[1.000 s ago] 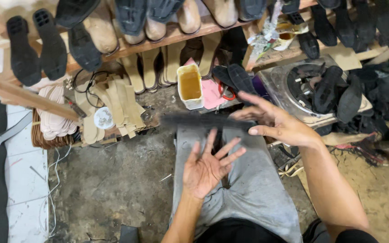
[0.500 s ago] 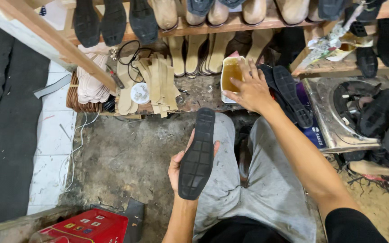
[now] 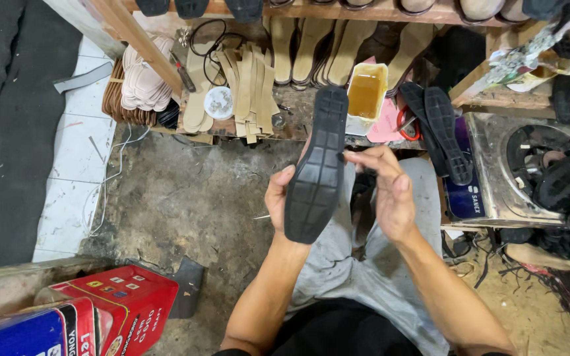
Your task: The person sits on the floor of a shoe workshop and applies adhesive to the bottom of rubber shoe soles. They dip their fingers into a container of glue, spread it over the sole surface by hand, then place the coated sole on a rack with other finished soles and pick up the next one.
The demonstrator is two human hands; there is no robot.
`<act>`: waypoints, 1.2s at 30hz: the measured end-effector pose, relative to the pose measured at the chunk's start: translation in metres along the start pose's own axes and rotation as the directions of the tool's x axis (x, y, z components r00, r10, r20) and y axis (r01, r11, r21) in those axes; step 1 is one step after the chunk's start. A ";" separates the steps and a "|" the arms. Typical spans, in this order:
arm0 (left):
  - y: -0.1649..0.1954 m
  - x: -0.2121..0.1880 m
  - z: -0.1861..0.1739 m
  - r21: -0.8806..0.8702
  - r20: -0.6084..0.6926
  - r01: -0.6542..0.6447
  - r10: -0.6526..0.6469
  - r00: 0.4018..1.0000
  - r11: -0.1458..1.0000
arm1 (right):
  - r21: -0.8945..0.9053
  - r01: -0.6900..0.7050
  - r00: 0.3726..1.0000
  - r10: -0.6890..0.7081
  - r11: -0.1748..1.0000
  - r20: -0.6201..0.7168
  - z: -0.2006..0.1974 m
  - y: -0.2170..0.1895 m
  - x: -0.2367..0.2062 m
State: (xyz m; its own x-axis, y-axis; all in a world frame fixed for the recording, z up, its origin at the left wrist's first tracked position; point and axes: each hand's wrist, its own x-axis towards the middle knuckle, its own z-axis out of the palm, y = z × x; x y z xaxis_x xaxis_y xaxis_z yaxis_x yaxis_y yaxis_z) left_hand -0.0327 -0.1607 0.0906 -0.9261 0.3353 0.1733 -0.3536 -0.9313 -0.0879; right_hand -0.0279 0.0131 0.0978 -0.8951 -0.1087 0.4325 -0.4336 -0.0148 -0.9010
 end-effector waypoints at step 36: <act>-0.033 -0.004 0.035 0.437 0.381 -0.751 0.655 0.653 0.495 | 0.576 -0.438 0.862 0.503 0.690 0.052 0.029 -0.043 -0.040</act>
State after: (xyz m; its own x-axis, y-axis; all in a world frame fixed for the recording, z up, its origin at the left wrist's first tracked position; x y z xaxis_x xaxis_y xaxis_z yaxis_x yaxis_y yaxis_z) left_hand -0.0123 -0.1364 0.1274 -0.7860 -0.4451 0.4290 0.5781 -0.7750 0.2552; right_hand 0.0291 -0.0103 0.1182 -0.9848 -0.1531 -0.0824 0.1527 -0.5354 -0.8307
